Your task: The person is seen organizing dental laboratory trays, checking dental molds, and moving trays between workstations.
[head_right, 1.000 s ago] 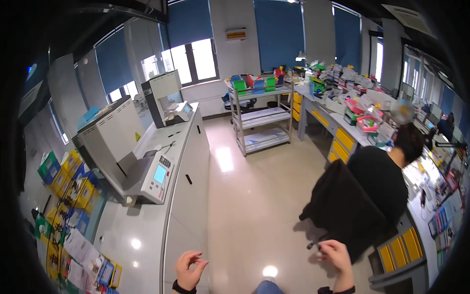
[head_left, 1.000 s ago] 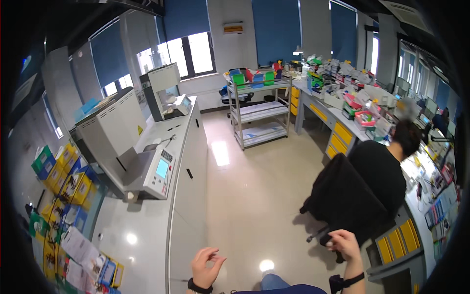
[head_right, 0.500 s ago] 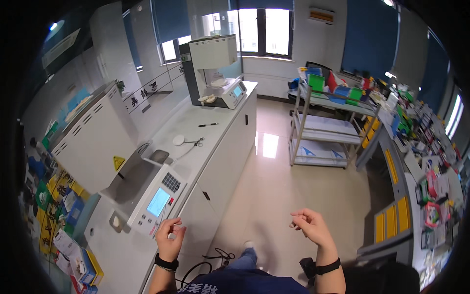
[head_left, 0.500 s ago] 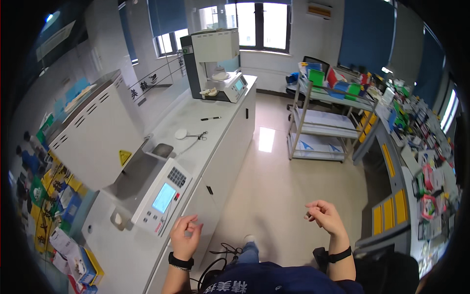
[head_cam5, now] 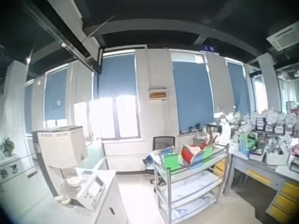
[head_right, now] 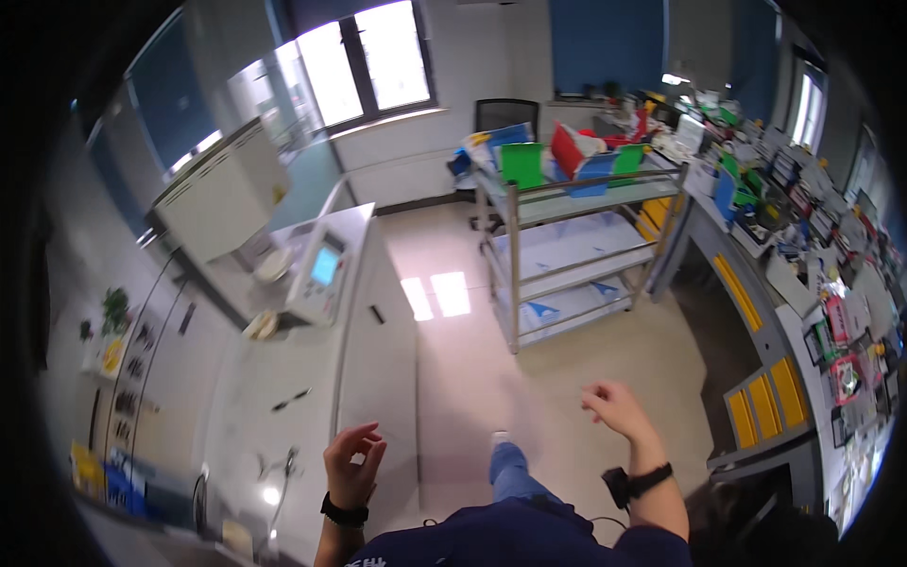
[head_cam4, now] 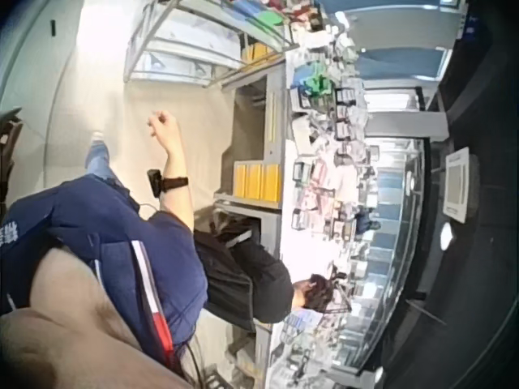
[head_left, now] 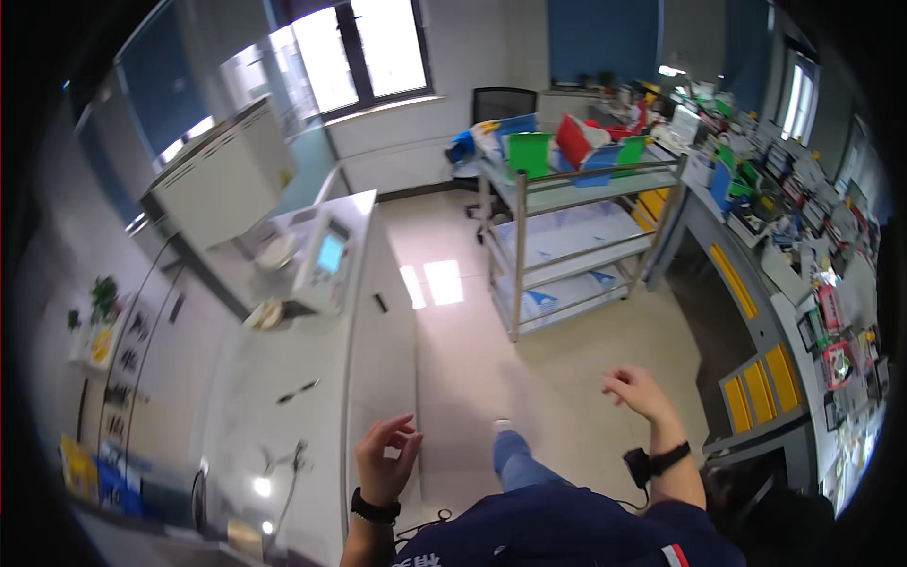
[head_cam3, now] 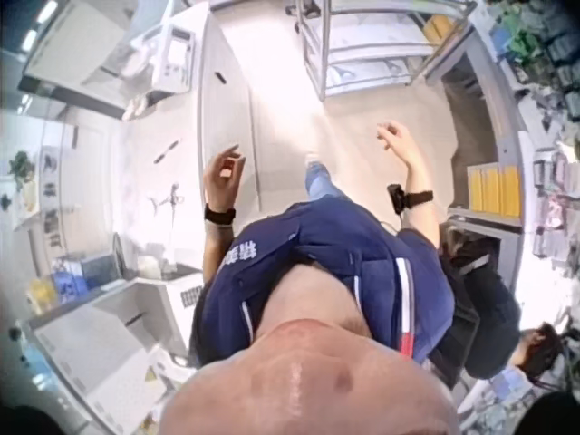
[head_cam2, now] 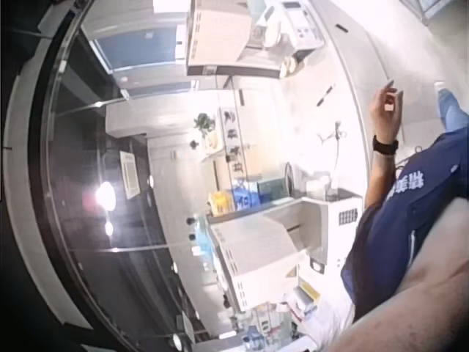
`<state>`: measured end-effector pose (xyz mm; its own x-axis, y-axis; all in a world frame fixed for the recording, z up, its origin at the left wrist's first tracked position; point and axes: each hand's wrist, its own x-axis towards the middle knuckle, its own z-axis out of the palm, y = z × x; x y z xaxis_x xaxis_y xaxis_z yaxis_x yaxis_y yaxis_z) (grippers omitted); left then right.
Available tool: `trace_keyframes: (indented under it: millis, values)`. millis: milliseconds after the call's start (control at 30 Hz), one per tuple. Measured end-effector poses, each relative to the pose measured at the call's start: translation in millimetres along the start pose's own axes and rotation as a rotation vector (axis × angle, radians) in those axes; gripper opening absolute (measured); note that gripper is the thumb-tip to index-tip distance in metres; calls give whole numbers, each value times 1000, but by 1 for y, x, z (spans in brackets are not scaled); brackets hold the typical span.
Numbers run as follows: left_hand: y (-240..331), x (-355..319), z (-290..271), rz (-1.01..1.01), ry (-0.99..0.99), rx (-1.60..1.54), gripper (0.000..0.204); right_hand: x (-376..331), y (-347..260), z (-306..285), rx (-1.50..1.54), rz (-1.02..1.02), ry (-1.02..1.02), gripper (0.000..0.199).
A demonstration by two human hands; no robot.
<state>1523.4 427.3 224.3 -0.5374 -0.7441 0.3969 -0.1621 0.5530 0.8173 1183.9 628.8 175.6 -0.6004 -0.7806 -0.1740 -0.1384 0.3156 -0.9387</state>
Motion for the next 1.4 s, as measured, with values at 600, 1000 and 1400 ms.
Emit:
trace_keyframes:
  millis: [600,1000,1400]
  values:
    - [-160,522,154,-156,-329,-603,18,571,-93,30,-991,-384,1022,28]
    - [-224,863,325,-54,-435,-712,23,549,-117,41,-872,172,1380,41]
    - [-225,988,506,265,-1551,-501,25,591,-106,65,-869,651,2067,33]
